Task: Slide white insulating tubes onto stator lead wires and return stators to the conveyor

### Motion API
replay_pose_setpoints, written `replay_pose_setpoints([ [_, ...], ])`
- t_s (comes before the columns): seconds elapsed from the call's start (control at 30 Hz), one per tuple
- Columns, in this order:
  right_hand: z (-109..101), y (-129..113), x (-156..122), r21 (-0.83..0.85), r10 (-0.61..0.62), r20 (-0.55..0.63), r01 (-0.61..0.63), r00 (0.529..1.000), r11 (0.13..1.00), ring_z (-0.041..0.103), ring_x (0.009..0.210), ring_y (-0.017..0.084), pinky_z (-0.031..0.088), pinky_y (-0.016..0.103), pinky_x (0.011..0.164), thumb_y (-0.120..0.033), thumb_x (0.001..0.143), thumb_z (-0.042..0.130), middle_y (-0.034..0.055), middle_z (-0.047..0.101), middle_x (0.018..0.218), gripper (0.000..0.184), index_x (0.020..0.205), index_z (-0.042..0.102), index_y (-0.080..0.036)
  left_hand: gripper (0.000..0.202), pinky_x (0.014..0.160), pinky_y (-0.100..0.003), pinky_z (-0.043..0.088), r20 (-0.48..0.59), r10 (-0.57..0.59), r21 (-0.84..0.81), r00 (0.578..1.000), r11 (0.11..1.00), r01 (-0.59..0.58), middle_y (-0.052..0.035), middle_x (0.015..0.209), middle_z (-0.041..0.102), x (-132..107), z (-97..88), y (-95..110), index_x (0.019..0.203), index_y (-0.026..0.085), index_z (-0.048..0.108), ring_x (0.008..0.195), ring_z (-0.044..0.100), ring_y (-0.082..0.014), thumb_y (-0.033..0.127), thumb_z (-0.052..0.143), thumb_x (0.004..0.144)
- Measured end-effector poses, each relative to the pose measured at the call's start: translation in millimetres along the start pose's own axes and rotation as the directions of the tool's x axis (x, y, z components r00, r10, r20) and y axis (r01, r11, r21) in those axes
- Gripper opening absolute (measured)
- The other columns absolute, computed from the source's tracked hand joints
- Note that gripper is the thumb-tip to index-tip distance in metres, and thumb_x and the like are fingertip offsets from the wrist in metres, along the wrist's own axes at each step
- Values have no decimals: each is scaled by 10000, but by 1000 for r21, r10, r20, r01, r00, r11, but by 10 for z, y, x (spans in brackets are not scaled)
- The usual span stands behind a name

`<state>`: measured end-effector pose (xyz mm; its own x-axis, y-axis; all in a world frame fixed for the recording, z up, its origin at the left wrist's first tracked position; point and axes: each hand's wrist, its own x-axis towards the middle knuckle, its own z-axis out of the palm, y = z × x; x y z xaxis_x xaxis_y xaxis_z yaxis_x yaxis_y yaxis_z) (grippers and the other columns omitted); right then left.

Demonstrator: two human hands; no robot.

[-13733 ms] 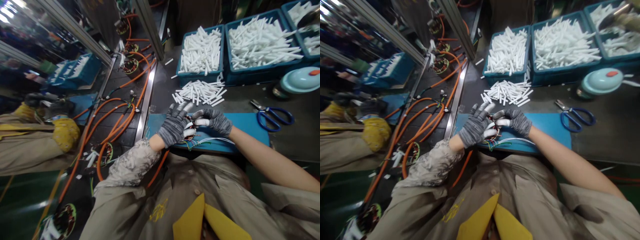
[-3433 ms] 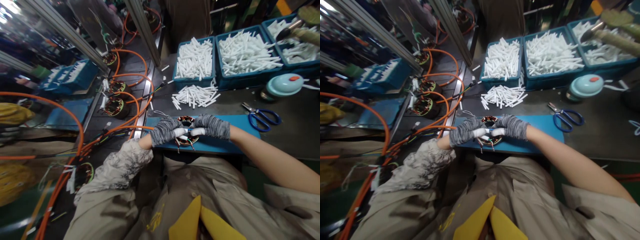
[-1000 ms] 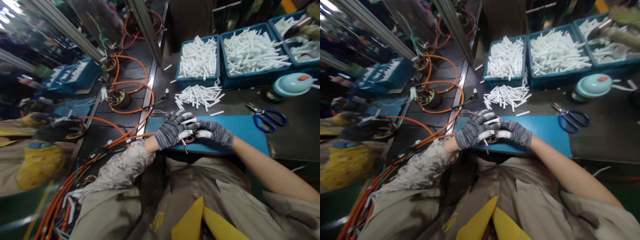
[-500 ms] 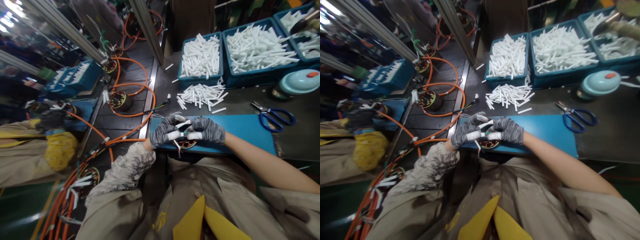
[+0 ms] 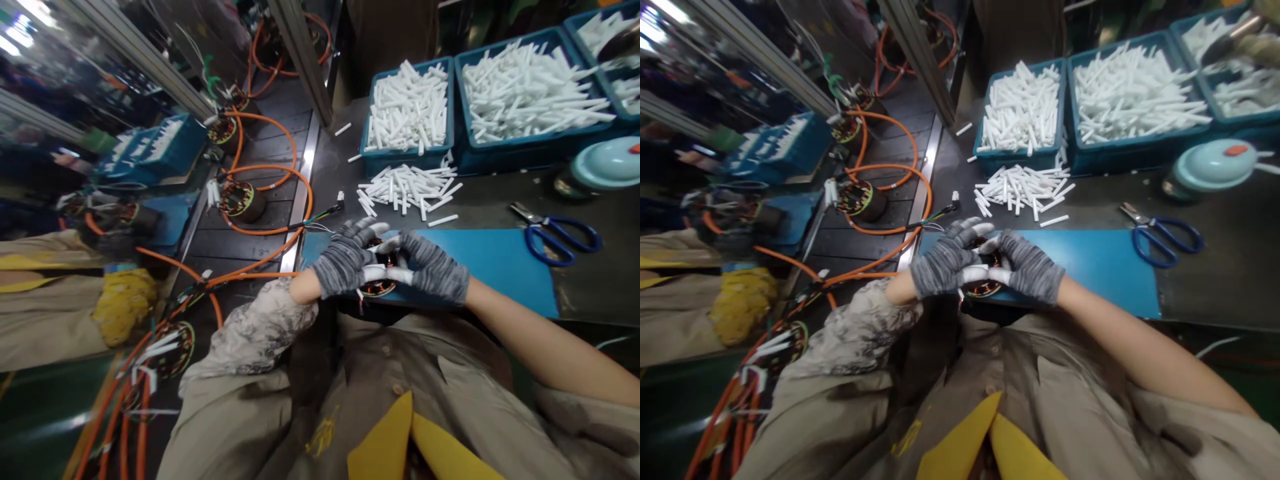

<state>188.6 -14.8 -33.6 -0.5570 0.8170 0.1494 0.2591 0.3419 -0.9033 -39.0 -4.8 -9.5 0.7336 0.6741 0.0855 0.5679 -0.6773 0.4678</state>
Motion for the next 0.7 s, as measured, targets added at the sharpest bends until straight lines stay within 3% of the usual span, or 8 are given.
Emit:
replay_pose_setpoints([
  [0.13, -134, 47, -241, 100, 23, -95, -14, 995, 995, 657, 810, 197, 563, 366, 772, -351, 910, 653, 38, 697, 928, 217, 1078, 641, -214, 490, 1187, -550, 413, -94, 10, -34, 995, 999, -13, -191, 1536, 509, 17, -29, 70, 1296, 186, 703, 1397, 516, -354, 497, 696, 917],
  [0.2, -143, 52, -381, 44, -2, -77, 6, 997, 999, 682, 835, 191, 568, 346, 790, -318, 940, 633, 42, 713, 943, 151, 1050, 658, -219, 807, 1153, -519, 457, -109, 12, -114, 994, 993, -25, -183, 1489, 554, -137, -119, -9, 1498, 220, 527, 1342, 569, -346, 622, 745, 833],
  [0.27, -77, 63, -476, -32, -86, 55, 88, 995, 996, 697, 862, 187, 566, 334, 802, -296, 975, 594, 55, 731, 967, 151, 1056, 697, -221, 1168, 1164, -507, 447, -57, 83, -162, 995, 983, -91, -183, 1473, 574, -345, -186, -144, 1640, 228, 250, 1342, 577, -354, 751, 757, 728],
  [0.33, 41, 84, -494, -102, -182, 178, 202, 967, 974, 694, 861, 196, 564, 348, 797, -305, 1009, 536, 77, 739, 965, 226, 1067, 735, -216, 1222, 1242, -531, 331, 0, 151, -52, 989, 987, -151, -182, 1514, 548, -533, -178, -260, 1663, 229, 148, 1419, 510, -373, 777, 727, 736],
  [0.47, 104, 135, -382, -191, -232, 264, 287, 936, 939, 681, 899, 220, 561, 385, 840, -347, 1042, 455, 111, 742, 989, 347, 1093, 764, -198, 812, 1282, -612, -99, -78, 105, 354, 991, 933, -71, -114, 1451, 631, -702, 40, -243, 1633, 276, 272, 1423, 520, -334, 606, 582, 959],
  [0.57, -212, 278, -281, -338, -77, 147, 123, 986, 933, 682, 935, 246, 554, 404, 874, -387, 1023, 485, 109, 748, 1029, 352, 1142, 761, -203, 763, 1271, -603, -156, -240, 119, 485, 963, 874, 13, -110, 1314, 718, -666, 246, -62, 1598, 244, 357, 1244, 658, -310, 609, 570, 964],
  [0.63, -515, 467, -201, -549, 77, -109, -124, 991, 826, 669, 978, 301, 535, 463, 906, -423, 976, 549, 138, 740, 1089, 361, 1148, 768, -195, 823, 1307, -591, -7, -325, 98, 513, 941, 854, 88, -112, 1148, 770, -594, 364, 70, 1568, 187, 415, 1068, 721, -300, 634, 635, 912],
  [0.7, -765, 677, -111, -668, 160, -219, -268, 963, 694, 641, 1060, 344, 510, 507, 945, -395, 925, 594, 161, 724, 1175, 341, 1129, 778, -192, 842, 1287, -580, 195, -391, -4, 492, 920, 844, 213, -108, 1001, 780, -502, 457, 181, 1530, 142, 470, 942, 734, -297, 621, 692, 874],
])
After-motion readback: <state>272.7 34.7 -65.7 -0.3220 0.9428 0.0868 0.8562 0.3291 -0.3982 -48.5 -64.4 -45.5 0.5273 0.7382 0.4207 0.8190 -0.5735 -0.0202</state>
